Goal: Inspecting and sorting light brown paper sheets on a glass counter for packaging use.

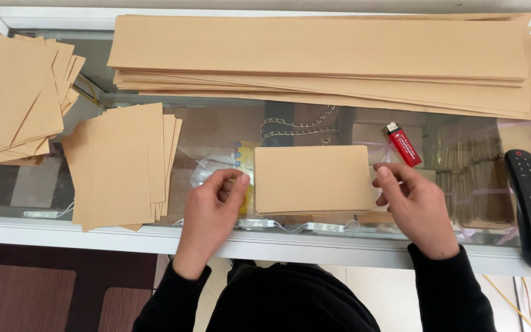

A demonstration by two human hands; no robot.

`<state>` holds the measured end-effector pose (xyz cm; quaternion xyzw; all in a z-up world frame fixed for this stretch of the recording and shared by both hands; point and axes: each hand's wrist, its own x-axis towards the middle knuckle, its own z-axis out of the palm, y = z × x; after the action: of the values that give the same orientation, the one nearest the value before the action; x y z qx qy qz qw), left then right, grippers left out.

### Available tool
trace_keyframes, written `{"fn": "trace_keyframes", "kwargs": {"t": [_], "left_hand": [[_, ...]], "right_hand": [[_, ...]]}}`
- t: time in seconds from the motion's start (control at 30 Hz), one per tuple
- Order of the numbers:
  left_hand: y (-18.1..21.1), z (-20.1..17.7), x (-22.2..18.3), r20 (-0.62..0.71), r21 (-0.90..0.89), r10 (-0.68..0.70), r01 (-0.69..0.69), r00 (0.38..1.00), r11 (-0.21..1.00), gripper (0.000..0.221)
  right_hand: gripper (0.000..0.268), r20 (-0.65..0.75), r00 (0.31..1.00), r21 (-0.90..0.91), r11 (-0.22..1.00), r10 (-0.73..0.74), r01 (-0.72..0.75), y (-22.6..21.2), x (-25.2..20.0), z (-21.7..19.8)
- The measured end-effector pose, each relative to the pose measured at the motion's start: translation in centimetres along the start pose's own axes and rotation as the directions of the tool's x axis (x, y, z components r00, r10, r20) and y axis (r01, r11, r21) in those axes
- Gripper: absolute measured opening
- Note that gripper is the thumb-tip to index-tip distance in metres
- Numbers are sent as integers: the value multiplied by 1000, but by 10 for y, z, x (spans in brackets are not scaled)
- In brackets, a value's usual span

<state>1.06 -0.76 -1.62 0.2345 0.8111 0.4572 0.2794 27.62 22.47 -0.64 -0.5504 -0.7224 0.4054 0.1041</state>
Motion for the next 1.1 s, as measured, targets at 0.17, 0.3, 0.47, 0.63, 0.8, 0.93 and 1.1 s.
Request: {"fn": "trace_keyframes", "kwargs": {"t": [0.17, 0.3, 0.47, 0.63, 0.8, 0.93, 1.1], "left_hand": [[17, 18, -26, 166, 363, 57, -115, 984, 925, 75], [8, 25, -25, 148, 415, 103, -156, 984, 896, 61], [11, 9, -19, 243, 316, 95, -171, 965, 933, 59], [-5, -43, -16, 91, 120, 183, -193, 979, 974, 65], [-41, -115, -18, -140, 369, 273, -206, 952, 906, 66], [-64, -143, -18, -186, 551, 305, -158, 934, 819, 72], [-77, -141, -18, -100, 634, 205, -97, 974, 767, 97]], "right_hand": [[52, 42, 990, -233, 962, -137, 143, 7, -7, 11], [52, 46, 992, -261, 957, -121, 129, 3, -9, 14], [46, 31, 985, -231, 957, -171, 174, 7, -5, 11], [33, -195, 919, -182, 933, -343, 310, -16, -12, 19], [26, -205, 882, 12, 901, -423, 435, -75, -23, 54], [29, 20, 853, 67, 852, -522, 520, -132, -38, 103], [39, 278, 681, 142, 731, -677, 668, -185, -63, 174]]}}
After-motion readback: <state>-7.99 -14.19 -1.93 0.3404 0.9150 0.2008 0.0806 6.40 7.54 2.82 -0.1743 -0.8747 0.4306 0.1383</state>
